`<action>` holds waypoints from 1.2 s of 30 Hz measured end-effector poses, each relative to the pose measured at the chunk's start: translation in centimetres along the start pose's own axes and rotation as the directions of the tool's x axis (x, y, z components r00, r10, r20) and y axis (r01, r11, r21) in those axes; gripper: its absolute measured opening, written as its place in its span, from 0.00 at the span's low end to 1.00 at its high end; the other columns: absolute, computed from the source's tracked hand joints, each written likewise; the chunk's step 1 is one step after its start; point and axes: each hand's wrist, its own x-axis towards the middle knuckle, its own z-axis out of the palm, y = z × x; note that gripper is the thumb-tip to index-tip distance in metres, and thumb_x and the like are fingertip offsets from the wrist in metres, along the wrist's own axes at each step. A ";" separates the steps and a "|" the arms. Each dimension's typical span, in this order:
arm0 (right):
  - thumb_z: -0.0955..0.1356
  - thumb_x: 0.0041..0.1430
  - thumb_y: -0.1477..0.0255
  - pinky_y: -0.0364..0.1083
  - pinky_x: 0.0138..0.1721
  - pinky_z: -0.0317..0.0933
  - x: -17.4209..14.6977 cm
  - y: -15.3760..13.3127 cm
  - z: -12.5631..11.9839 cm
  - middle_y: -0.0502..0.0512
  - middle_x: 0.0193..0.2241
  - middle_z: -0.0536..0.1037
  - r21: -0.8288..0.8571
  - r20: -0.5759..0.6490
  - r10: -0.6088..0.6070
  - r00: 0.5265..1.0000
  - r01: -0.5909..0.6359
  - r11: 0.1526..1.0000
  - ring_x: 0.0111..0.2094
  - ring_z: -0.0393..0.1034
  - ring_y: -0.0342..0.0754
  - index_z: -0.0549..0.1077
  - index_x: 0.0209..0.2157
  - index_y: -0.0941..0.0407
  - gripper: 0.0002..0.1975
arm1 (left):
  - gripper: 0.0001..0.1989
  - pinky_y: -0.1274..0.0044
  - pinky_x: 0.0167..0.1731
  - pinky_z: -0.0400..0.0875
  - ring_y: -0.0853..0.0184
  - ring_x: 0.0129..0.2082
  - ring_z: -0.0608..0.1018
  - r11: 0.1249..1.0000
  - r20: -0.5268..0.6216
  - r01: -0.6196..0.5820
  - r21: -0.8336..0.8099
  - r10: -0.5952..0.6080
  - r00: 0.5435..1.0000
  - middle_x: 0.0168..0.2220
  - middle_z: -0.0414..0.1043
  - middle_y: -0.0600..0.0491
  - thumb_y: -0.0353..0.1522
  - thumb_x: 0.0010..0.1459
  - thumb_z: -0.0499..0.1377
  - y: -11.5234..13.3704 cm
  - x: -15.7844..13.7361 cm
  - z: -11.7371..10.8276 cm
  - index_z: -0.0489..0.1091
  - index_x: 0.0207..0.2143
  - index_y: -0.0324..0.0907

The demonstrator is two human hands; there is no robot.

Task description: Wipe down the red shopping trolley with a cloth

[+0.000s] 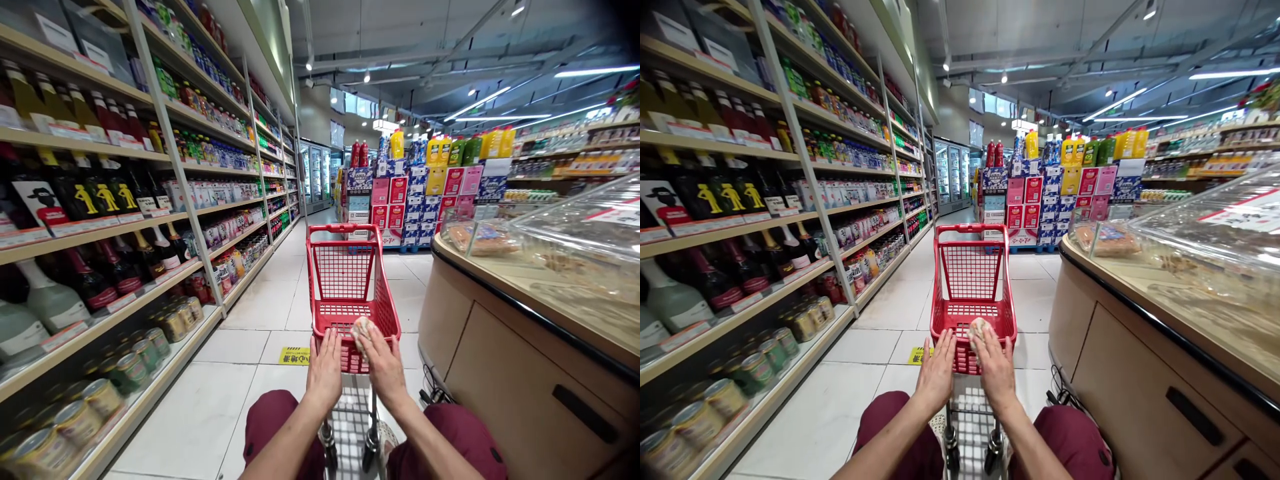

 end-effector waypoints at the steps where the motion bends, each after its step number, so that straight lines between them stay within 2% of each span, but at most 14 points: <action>1: 0.54 0.53 0.84 0.56 0.56 0.36 -0.3 1.1 -0.3 0.57 0.54 0.63 -0.033 0.003 0.033 0.999 -0.033 0.999 0.55 0.56 0.49 0.65 0.50 0.52 0.26 | 0.35 0.59 0.57 0.42 0.63 0.61 0.42 1.000 0.007 0.000 -0.009 0.000 1.000 0.62 0.40 0.48 0.21 0.47 0.44 -0.2 -0.1 -0.1 0.40 0.60 0.35; 3: 0.53 0.54 0.84 0.58 0.55 0.37 -0.8 3.1 -0.9 0.58 0.54 0.63 -0.101 0.001 0.102 0.995 -0.101 0.990 0.55 0.56 0.50 0.65 0.50 0.53 0.26 | 0.35 0.59 0.57 0.41 0.62 0.62 0.41 1.000 0.020 0.003 -0.031 -0.002 1.000 0.62 0.38 0.48 0.23 0.47 0.45 -0.4 -0.2 -0.3 0.39 0.60 0.34; 5: 0.53 0.54 0.84 0.59 0.55 0.37 -1.0 3.3 -0.9 0.59 0.54 0.63 -0.127 -0.007 0.126 0.992 -0.125 0.984 0.55 0.55 0.51 0.65 0.50 0.55 0.25 | 0.36 0.59 0.57 0.41 0.61 0.62 0.40 0.999 0.031 0.015 -0.044 -0.014 0.999 0.62 0.38 0.47 0.23 0.47 0.45 -0.3 -0.3 -0.3 0.39 0.60 0.33; 11: 0.55 0.52 0.84 0.54 0.56 0.36 0.5 -2.3 0.8 0.57 0.51 0.66 0.020 -0.034 -0.045 0.998 0.045 0.999 0.53 0.58 0.49 0.68 0.48 0.53 0.24 | 0.35 0.59 0.57 0.40 0.64 0.62 0.41 0.999 0.006 0.042 -0.017 -0.042 0.999 0.62 0.40 0.49 0.22 0.47 0.44 -0.9 -0.2 -0.1 0.42 0.60 0.35; 14: 0.54 0.53 0.84 0.55 0.55 0.37 0.2 -0.6 0.3 0.58 0.51 0.67 0.002 -0.032 0.003 0.999 -0.003 1.000 0.52 0.60 0.49 0.67 0.48 0.54 0.25 | 0.34 0.59 0.57 0.40 0.63 0.62 0.42 0.994 0.014 0.106 -0.013 -0.106 0.994 0.62 0.42 0.47 0.23 0.48 0.43 -1.7 -0.1 -0.2 0.41 0.60 0.34; 18: 0.55 0.54 0.82 0.53 0.53 0.42 -0.7 2.4 -1.4 0.58 0.46 0.71 0.036 -0.046 0.073 0.996 -0.071 0.997 0.48 0.63 0.49 0.68 0.46 0.55 0.21 | 0.34 0.59 0.57 0.40 0.61 0.61 0.43 0.993 0.026 0.109 -0.050 -0.108 0.994 0.62 0.41 0.45 0.25 0.49 0.45 -1.8 -0.2 0.1 0.40 0.60 0.33; 22: 0.59 0.53 0.78 0.53 0.49 0.48 0.3 1.0 -1.9 0.57 0.44 0.72 0.108 -0.003 0.111 0.994 -0.110 0.988 0.45 0.64 0.50 0.71 0.40 0.52 0.16 | 0.35 0.59 0.57 0.41 0.61 0.61 0.43 0.991 0.008 0.129 -0.035 -0.129 0.992 0.62 0.42 0.46 0.25 0.48 0.45 -1.5 -0.3 0.4 0.39 0.60 0.34; 25: 0.60 0.49 0.79 0.58 0.50 0.47 1.7 -0.3 -1.1 0.59 0.49 0.67 0.087 0.050 0.134 0.990 -0.138 0.987 0.50 0.59 0.54 0.73 0.38 0.52 0.16 | 0.35 0.59 0.57 0.41 0.62 0.62 0.42 0.994 0.008 0.111 -0.016 -0.111 0.994 0.62 0.42 0.47 0.25 0.48 0.45 -1.5 -0.3 0.6 0.40 0.60 0.34; 28: 0.58 0.48 0.84 0.56 0.49 0.51 2.5 -1.3 0.6 0.60 0.49 0.68 0.132 0.074 0.046 0.996 -0.055 0.990 0.50 0.60 0.51 0.71 0.41 0.52 0.22 | 0.35 0.59 0.57 0.42 0.62 0.62 0.40 0.991 -0.001 0.134 -0.005 -0.134 0.991 0.62 0.42 0.46 0.24 0.48 0.45 -1.5 -0.2 0.7 0.41 0.60 0.34; 30: 0.58 0.49 0.85 0.53 0.48 0.55 2.5 -2.0 1.5 0.60 0.47 0.70 0.186 0.016 -0.031 0.999 0.027 0.982 0.49 0.62 0.49 0.70 0.43 0.53 0.22 | 0.35 0.59 0.57 0.42 0.62 0.62 0.40 0.989 -0.010 0.145 0.002 -0.145 0.989 0.62 0.42 0.46 0.23 0.47 0.44 -1.5 -0.1 0.7 0.41 0.60 0.34; 32: 0.58 0.51 0.83 0.52 0.48 0.56 2.1 -2.1 1.9 0.59 0.49 0.68 0.229 -0.065 -0.111 0.992 0.123 0.966 0.52 0.59 0.48 0.69 0.45 0.54 0.21 | 0.35 0.59 0.57 0.42 0.62 0.62 0.40 0.990 -0.012 0.140 0.008 -0.140 0.990 0.62 0.43 0.47 0.23 0.47 0.44 -1.6 -0.2 0.6 0.41 0.60 0.34; 34: 0.57 0.54 0.81 0.51 0.49 0.56 1.4 -1.1 1.6 0.59 0.51 0.66 0.244 -0.110 -0.160 0.981 0.182 0.953 0.53 0.57 0.48 0.68 0.47 0.54 0.20 | 0.35 0.60 0.57 0.41 0.63 0.62 0.41 0.992 -0.011 0.124 0.014 -0.124 0.992 0.62 0.43 0.48 0.22 0.47 0.44 -1.7 -0.2 0.5 0.40 0.60 0.35; 36: 0.56 0.56 0.79 0.51 0.48 0.57 0.4 1.2 0.8 0.58 0.52 0.65 0.224 -0.109 -0.122 0.987 0.144 0.964 0.53 0.58 0.48 0.66 0.49 0.53 0.21 | 0.35 0.60 0.58 0.39 0.64 0.62 0.41 0.994 -0.005 0.112 0.007 -0.112 0.994 0.62 0.42 0.48 0.22 0.47 0.44 -1.7 -0.3 0.3 0.39 0.60 0.35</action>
